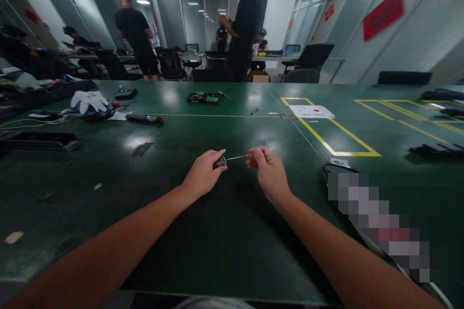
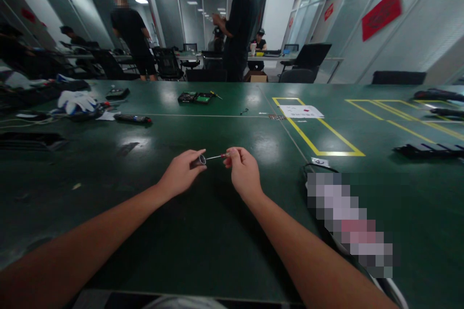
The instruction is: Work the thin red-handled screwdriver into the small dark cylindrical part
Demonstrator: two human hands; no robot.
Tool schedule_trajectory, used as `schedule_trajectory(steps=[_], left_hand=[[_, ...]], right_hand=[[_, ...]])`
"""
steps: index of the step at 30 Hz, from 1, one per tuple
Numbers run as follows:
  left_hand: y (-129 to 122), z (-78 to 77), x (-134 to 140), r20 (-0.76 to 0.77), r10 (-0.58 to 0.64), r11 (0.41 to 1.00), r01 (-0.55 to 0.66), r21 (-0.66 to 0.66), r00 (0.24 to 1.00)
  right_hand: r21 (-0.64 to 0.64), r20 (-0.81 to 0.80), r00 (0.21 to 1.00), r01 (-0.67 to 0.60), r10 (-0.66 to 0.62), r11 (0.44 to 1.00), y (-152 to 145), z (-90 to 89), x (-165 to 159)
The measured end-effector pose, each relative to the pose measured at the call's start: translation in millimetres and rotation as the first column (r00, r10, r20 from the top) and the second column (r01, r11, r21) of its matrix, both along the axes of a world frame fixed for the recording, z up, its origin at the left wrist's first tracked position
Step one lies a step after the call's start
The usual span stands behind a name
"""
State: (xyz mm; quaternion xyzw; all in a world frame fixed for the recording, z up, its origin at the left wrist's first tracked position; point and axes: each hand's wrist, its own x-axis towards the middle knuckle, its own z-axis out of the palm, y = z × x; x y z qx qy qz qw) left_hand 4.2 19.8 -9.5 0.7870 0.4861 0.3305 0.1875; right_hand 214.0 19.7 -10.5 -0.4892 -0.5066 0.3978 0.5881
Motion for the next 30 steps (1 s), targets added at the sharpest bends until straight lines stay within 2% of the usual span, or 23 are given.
schedule_trajectory(steps=[3,5,8,14,17,21,26,30], left_hand=[[4,-0.1,1,-0.053,-0.089,0.995,0.092,0.045,0.995],[7,-2.1,-1,-0.096,-0.124,0.992,0.125,0.004,0.988],[10,-5.7,-6,-0.134,-0.119,0.992,0.114,-0.049,0.984],[7,-5.0,-8,-0.138,-0.094,0.995,0.088,-0.051,0.986],[1,0.0,-6,-0.156,-0.101,0.994,0.094,-0.048,0.983],[-10,8.8,3,-0.206,-0.17,0.985,0.158,-0.075,0.964],[-20,13.0,20,-0.309,-0.289,0.957,0.263,-0.124,0.906],[-21,15.4,33,-0.43,-0.276,0.961,0.255,-0.107,0.86]], right_hand=[[-0.212,-0.252,0.968,-0.065,0.01,0.975,15,-7.8,14],[-0.269,-0.27,0.961,-0.021,-0.054,0.963,23,-11.7,23],[-0.209,-0.206,0.974,0.049,-0.093,0.977,28,-14.6,27],[-0.126,-0.064,0.993,0.089,-0.098,0.988,23,-13.6,21],[-0.1,-0.072,0.986,0.142,-0.15,0.985,23,-14.3,20],[-0.116,-0.103,0.974,0.19,-0.202,0.975,24,-16.3,20],[-0.099,-0.104,0.974,0.191,-0.201,0.977,23,-16.4,20],[-0.09,-0.12,0.974,0.18,-0.19,0.98,22,-16.6,19]])
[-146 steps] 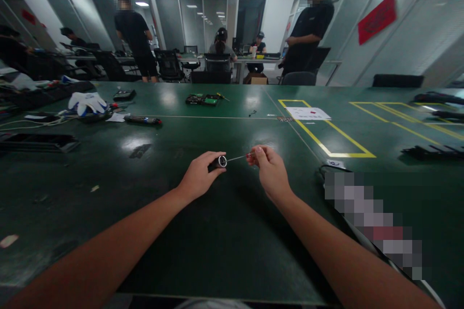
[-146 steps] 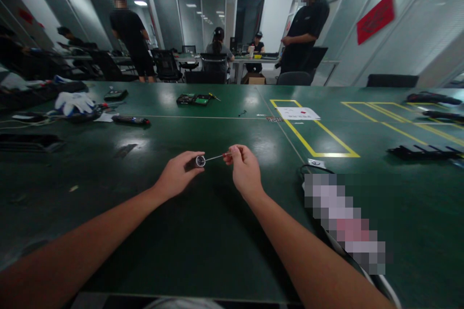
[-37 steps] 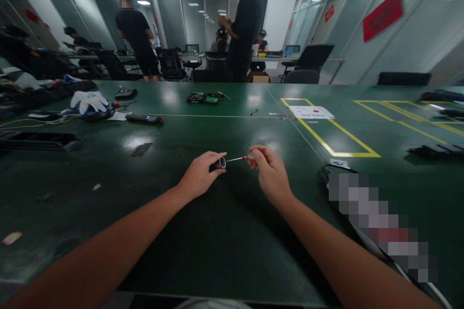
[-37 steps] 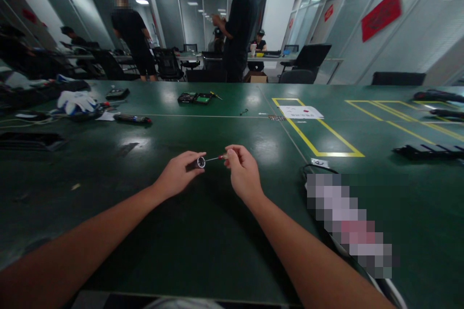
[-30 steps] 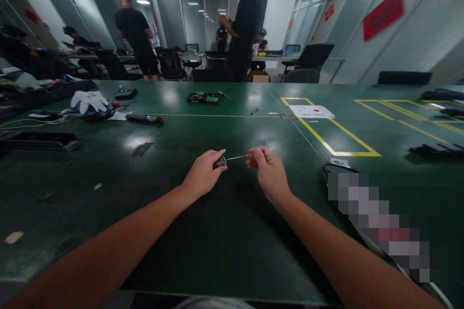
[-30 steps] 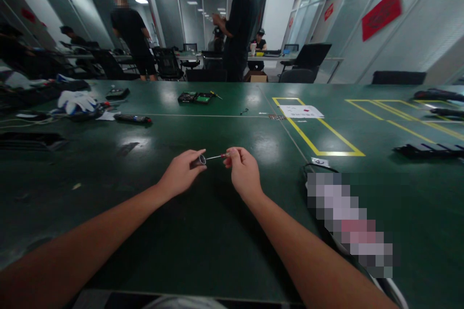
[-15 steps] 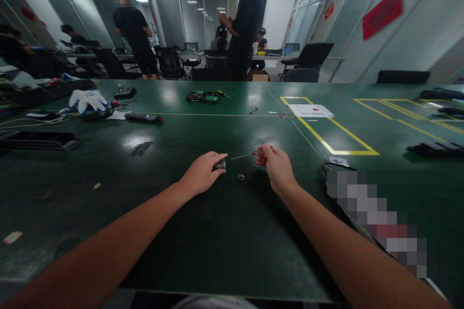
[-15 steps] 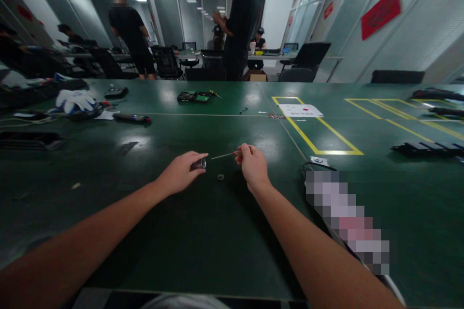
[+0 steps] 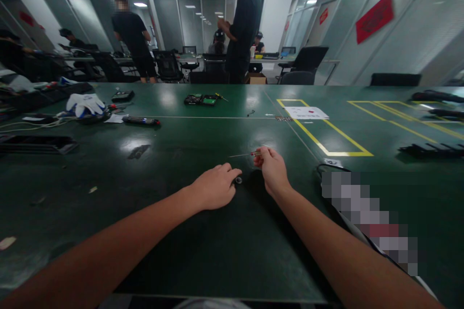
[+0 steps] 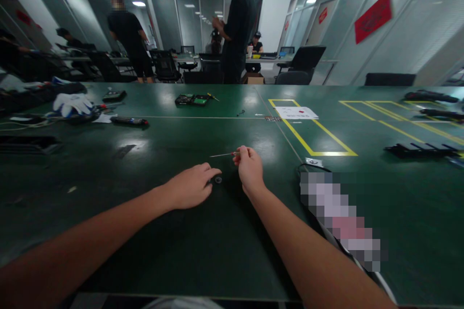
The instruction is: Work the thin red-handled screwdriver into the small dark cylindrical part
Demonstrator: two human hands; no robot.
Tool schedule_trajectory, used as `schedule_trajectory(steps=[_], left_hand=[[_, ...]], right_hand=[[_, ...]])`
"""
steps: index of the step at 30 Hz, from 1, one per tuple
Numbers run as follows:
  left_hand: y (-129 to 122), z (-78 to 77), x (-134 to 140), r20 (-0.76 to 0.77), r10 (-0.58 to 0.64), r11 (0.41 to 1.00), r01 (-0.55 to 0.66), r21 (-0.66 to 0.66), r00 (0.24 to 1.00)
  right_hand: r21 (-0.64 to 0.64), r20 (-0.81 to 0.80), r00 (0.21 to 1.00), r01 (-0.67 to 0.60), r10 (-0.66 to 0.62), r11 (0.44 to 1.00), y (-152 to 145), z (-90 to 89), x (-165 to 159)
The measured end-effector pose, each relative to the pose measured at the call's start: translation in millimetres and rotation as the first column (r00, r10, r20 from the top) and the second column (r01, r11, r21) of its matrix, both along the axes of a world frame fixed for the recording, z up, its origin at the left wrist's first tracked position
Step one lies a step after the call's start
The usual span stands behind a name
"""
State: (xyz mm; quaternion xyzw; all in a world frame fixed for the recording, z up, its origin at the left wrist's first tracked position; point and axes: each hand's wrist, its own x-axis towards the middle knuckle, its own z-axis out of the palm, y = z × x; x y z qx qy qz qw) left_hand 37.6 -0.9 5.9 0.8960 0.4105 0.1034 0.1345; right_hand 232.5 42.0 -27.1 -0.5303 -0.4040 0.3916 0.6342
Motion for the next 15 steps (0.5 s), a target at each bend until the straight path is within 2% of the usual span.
schedule_trajectory(steps=[4,10,12,15], left_hand=[[4,2.0,11,-0.091,0.027,0.999,-0.024,0.034,0.995],[13,2.0,10,-0.083,0.061,0.998,-0.062,-0.007,0.995],[15,3.5,4,-0.044,0.085,0.995,-0.087,-0.041,0.995],[16,7.4,-8,0.043,0.161,0.973,-0.151,-0.174,0.986]], right_hand=[[0.002,-0.015,1.0,-0.009,0.009,1.0,0,-0.1,-1],[-0.001,-0.034,0.999,-0.014,0.014,1.0,0,0.7,-1],[-0.001,-0.03,0.999,-0.017,0.017,1.0,0,0.5,-1],[-0.003,-0.038,0.999,-0.014,0.013,1.0,1,-0.1,-1]])
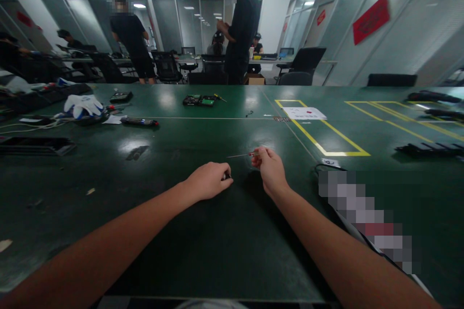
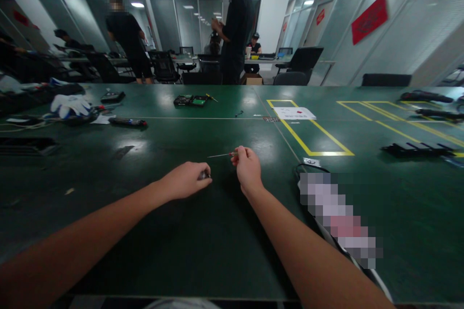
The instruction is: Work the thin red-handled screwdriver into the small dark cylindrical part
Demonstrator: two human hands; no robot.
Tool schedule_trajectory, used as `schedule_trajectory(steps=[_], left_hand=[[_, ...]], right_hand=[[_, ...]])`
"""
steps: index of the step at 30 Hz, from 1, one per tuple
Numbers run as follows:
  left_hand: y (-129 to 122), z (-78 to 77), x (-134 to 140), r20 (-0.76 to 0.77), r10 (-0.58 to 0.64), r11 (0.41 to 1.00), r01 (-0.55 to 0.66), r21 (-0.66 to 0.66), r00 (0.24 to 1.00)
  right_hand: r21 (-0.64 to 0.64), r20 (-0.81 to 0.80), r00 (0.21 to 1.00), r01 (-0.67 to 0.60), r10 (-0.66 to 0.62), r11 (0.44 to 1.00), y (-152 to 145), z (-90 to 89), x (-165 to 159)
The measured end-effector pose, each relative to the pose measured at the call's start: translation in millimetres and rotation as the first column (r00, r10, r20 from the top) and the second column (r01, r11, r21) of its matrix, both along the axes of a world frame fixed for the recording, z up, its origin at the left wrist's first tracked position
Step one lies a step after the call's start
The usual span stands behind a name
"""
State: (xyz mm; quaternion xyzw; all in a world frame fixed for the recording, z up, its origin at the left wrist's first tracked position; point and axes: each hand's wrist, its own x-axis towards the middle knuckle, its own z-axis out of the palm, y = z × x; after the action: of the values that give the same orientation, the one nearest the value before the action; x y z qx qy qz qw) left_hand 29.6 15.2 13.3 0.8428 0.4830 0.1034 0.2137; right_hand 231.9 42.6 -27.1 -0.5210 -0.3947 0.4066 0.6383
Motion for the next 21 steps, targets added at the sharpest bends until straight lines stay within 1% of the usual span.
schedule_trajectory(steps=[3,7,9,10,11,12,13,16,18,20,21], left_hand=[[3,4.7,-17,0.104,0.071,0.994,-0.061,-0.09,0.992],[12,9.2,-49,0.232,0.146,0.987,-0.123,-0.107,0.962],[16,10.0,-69,0.325,0.218,0.969,-0.164,-0.184,0.92],[18,10.1,-80,0.38,0.272,0.952,-0.189,-0.242,0.884],[20,10.1,-91,0.44,0.336,0.929,-0.216,-0.302,0.833],[21,10.4,-102,0.504,0.405,0.902,-0.243,-0.356,0.763],[22,11.0,-113,0.568,0.469,0.875,-0.266,-0.405,0.677],[22,15.4,-149,0.707,0.61,0.792,-0.302,-0.531,0.358],[21,19.6,-173,0.727,0.666,0.738,-0.289,-0.61,0.165],[20,22.8,-199,0.72,0.694,0.694,-0.283,-0.662,0.018],[19,23.4,-212,0.715,0.698,0.677,-0.287,-0.678,-0.043]], right_hand=[[-0.003,-0.019,1.0,0.001,-0.001,1.0,0,-0.3,0],[-0.002,-0.017,1.0,-0.012,0.012,1.0,-1,0.3,0],[-0.006,-0.015,1.0,-0.014,0.014,1.0,-2,0.7,0],[-0.008,-0.014,1.0,-0.013,0.013,1.0,-2,0.8,0],[-0.008,-0.013,1.0,-0.013,0.012,1.0,-2,1.0,0],[-0.009,-0.011,1.0,-0.012,0.012,1.0,-2,1.0,0],[-0.012,-0.009,1.0,-0.013,0.012,1.0,-2,1.1,0],[-0.016,0.003,1.0,-0.02,0.02,1.0,-2,1.1,-1],[-0.014,0.007,1.0,-0.027,0.027,1.0,-2,0.8,-1],[-0.015,0.011,0.999,-0.031,0.031,0.999,-2,0.5,-1],[-0.016,0.013,0.999,-0.034,0.034,0.999,-2,0.3,-1]])
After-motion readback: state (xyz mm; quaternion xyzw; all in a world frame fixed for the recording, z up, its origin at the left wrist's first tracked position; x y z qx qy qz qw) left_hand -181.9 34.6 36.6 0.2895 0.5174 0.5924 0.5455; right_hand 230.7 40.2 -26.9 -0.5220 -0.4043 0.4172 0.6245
